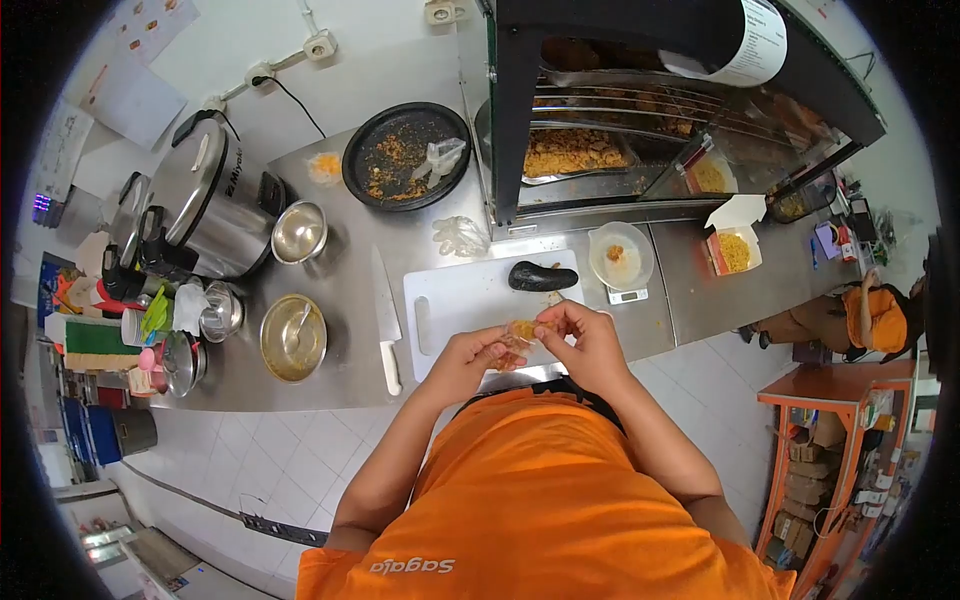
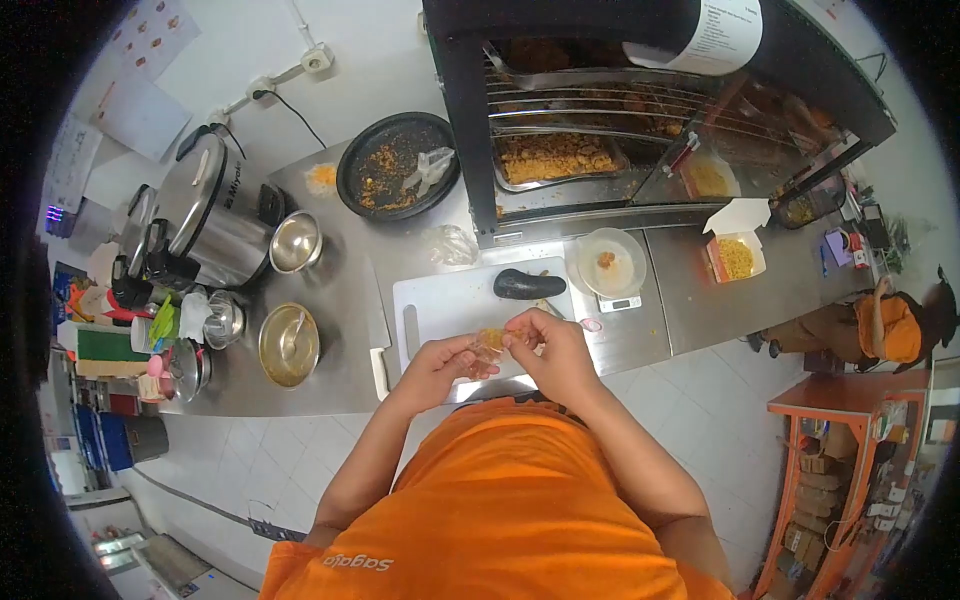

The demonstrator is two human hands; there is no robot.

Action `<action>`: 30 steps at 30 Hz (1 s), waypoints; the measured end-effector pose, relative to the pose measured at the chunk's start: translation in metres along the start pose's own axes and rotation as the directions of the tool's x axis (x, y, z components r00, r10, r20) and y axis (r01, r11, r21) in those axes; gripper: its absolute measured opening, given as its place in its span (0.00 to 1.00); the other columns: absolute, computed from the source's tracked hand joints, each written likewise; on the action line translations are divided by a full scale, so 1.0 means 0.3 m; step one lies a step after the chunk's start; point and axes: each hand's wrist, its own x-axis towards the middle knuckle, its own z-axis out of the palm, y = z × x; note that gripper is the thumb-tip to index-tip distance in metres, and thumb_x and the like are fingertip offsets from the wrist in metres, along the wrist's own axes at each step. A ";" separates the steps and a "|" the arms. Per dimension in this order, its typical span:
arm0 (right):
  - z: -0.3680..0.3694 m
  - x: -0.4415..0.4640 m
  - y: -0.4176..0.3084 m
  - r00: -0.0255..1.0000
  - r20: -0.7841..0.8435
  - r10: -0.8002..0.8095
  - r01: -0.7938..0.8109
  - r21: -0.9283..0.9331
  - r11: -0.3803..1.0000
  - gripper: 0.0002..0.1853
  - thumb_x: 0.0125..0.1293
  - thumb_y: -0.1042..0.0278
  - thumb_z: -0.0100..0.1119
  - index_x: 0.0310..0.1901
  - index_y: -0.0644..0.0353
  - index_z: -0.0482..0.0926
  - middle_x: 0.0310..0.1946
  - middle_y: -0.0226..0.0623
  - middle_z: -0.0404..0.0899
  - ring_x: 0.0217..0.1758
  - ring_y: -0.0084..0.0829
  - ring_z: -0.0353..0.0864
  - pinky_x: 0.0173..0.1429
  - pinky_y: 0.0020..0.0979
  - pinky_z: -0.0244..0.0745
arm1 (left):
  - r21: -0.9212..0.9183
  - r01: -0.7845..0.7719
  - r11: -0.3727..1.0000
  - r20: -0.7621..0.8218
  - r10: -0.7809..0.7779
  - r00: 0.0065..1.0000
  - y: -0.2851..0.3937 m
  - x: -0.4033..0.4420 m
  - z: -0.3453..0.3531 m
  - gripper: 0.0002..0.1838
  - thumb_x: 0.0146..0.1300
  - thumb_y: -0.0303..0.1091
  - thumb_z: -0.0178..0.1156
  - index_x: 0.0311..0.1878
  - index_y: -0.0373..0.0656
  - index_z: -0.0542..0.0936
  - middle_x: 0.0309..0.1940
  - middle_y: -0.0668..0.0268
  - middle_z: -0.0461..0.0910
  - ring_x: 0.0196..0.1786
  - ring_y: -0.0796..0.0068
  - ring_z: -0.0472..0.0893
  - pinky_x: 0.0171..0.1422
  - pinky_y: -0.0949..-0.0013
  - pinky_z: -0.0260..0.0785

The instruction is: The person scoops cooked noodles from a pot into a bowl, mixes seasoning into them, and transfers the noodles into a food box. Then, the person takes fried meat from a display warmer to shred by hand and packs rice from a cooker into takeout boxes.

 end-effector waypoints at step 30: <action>0.034 0.006 0.016 0.991 0.074 0.109 -0.120 0.165 0.979 0.06 0.64 0.75 0.65 0.42 0.63 0.83 0.26 0.24 0.80 0.28 0.13 0.71 0.34 0.20 0.67 | 0.224 -0.213 0.951 -0.269 0.271 0.924 -0.027 0.014 0.029 0.15 0.63 0.17 0.63 0.53 0.31 0.75 0.49 0.57 0.83 0.51 0.74 0.83 0.53 0.72 0.78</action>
